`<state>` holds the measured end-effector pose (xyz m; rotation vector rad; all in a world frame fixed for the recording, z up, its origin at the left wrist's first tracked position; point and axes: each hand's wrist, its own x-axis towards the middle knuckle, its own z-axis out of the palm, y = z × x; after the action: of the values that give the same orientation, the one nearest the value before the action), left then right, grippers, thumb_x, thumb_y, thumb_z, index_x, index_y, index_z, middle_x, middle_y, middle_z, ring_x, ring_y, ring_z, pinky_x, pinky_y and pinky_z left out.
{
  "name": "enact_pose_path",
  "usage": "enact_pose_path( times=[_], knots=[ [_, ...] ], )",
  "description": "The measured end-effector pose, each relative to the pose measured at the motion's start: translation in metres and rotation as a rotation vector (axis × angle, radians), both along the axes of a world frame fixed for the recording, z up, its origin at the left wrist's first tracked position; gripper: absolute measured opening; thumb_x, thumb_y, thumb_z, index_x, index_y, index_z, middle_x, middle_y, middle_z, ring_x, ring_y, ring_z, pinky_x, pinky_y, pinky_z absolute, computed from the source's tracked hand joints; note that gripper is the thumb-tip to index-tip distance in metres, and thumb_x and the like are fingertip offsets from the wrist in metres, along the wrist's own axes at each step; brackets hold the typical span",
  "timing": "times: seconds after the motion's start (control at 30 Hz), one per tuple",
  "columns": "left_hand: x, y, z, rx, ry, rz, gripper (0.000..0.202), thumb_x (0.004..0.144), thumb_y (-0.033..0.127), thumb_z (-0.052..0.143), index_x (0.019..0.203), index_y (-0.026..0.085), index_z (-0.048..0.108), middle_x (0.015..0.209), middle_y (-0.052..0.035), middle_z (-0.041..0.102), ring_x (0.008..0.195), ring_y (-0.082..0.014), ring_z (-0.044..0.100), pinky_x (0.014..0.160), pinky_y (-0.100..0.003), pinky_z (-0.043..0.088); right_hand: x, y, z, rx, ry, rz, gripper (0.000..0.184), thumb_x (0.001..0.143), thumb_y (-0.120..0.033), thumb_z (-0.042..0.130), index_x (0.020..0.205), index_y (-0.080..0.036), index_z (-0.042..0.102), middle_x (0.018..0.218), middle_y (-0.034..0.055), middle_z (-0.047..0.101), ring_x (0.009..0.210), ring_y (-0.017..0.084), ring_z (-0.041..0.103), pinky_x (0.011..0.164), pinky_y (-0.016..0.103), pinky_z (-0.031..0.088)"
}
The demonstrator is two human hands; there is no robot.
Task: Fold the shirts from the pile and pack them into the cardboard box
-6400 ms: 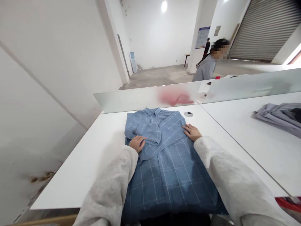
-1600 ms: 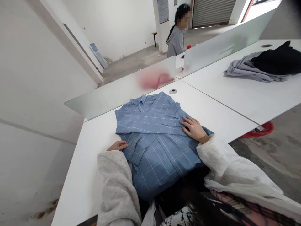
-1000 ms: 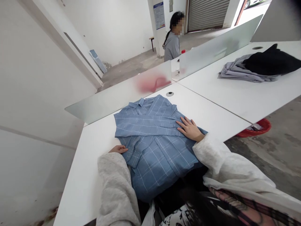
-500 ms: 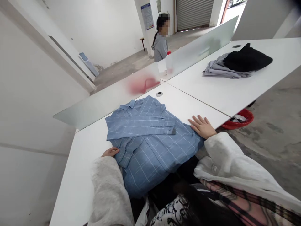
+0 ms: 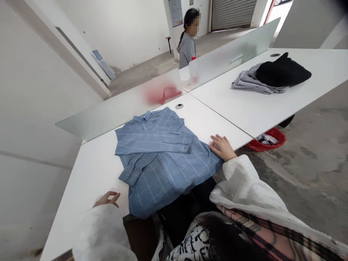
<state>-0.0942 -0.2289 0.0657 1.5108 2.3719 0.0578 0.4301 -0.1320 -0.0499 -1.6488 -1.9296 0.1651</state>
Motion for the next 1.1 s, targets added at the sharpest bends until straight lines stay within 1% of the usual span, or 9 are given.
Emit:
enact_pose_path(
  times=[0.17,0.3,0.47,0.57,0.63,0.7,0.83,0.93,1.1],
  knots=[
    [0.037,-0.053,-0.007,0.026,-0.069,-0.027,0.025,0.081,0.051,0.037,0.089,0.029,0.047,0.053,0.0091,0.066,0.062,-0.0192,0.068,0.065,-0.028,0.047,-0.003,-0.001,0.004,0.097,0.182,0.035,0.019,0.085,-0.037,0.051,0.079,-0.022,0.06,0.109,0.0078,0.067,0.11,0.028,0.055,0.098,0.054,0.034],
    [0.104,-0.056,-0.014,0.092,-0.103,-0.236,0.031,0.087,0.047,0.032,0.098,0.027,0.053,0.07,0.0034,0.071,0.069,-0.0192,0.068,0.066,-0.029,0.048,-0.003,-0.016,0.009,0.17,0.496,-0.051,0.02,0.087,-0.035,0.047,0.09,-0.021,0.061,0.091,0.0075,0.067,0.085,0.021,0.061,0.079,0.038,0.048],
    [0.174,-0.001,0.035,0.4,-0.032,-0.835,0.032,0.091,0.039,0.036,0.098,0.021,0.061,0.094,-0.005,0.071,0.089,-0.0203,0.065,0.081,-0.033,0.048,0.009,-0.066,-0.011,0.343,0.71,-0.273,0.018,0.09,-0.031,0.044,0.087,-0.02,0.059,0.08,0.0039,0.062,0.071,0.016,0.059,0.067,0.031,0.048],
    [0.217,0.052,0.073,0.474,-0.071,-1.135,0.029,0.092,0.036,0.038,0.098,0.022,0.063,0.091,-0.0029,0.07,0.087,-0.018,0.063,0.079,-0.032,0.048,0.012,-0.097,-0.042,0.256,0.719,-0.266,0.016,0.089,-0.03,0.047,0.09,-0.02,0.059,0.082,0.0051,0.062,0.076,0.018,0.06,0.07,0.033,0.05],
    [0.253,0.09,0.079,0.436,-0.119,-1.268,0.029,0.093,0.032,0.037,0.102,0.021,0.062,0.098,-0.0033,0.069,0.092,-0.0168,0.061,0.081,-0.03,0.047,0.008,-0.111,-0.062,0.154,0.769,-0.201,0.02,0.087,-0.031,0.05,0.103,-0.021,0.058,0.095,0.0084,0.065,0.085,0.019,0.063,0.073,0.034,0.051],
    [0.289,0.124,0.064,0.37,-0.118,-1.384,0.028,0.092,0.026,0.037,0.103,0.019,0.062,0.101,-0.0046,0.068,0.097,-0.0173,0.059,0.085,-0.03,0.046,-0.001,-0.118,-0.076,0.088,0.853,-0.143,0.037,0.086,-0.031,0.053,0.122,-0.022,0.05,0.116,0.0126,0.06,0.101,0.022,0.061,0.077,0.036,0.052],
    [0.338,0.17,0.003,0.235,-0.072,-1.497,0.034,0.082,0.007,0.039,0.102,0.017,0.063,0.106,-0.0066,0.067,0.103,-0.0179,0.058,0.091,-0.032,0.043,-0.017,-0.119,-0.081,0.07,0.993,-0.069,0.053,0.087,-0.031,0.053,0.137,-0.026,0.037,0.132,0.013,0.051,0.116,0.023,0.054,0.086,0.038,0.051],
    [0.347,0.182,-0.03,0.23,-0.13,-1.53,0.038,0.07,-0.001,0.041,0.091,0.019,0.066,0.1,-0.0049,0.069,0.102,-0.0178,0.058,0.094,-0.033,0.042,-0.023,-0.115,-0.074,0.064,1.032,-0.043,0.045,0.087,-0.032,0.054,0.131,-0.025,0.048,0.11,0.0093,0.062,0.097,0.019,0.061,0.083,0.035,0.052],
    [0.34,0.181,-0.052,0.395,-0.312,-1.51,0.032,0.063,0.004,0.044,0.083,0.019,0.064,0.096,-0.0051,0.068,0.103,-0.0202,0.056,0.099,-0.037,0.038,-0.023,-0.108,-0.073,0.065,0.986,-0.061,0.039,0.084,-0.031,0.058,0.123,-0.024,0.056,0.098,0.0068,0.064,0.083,0.018,0.06,0.078,0.036,0.051]
  ],
)
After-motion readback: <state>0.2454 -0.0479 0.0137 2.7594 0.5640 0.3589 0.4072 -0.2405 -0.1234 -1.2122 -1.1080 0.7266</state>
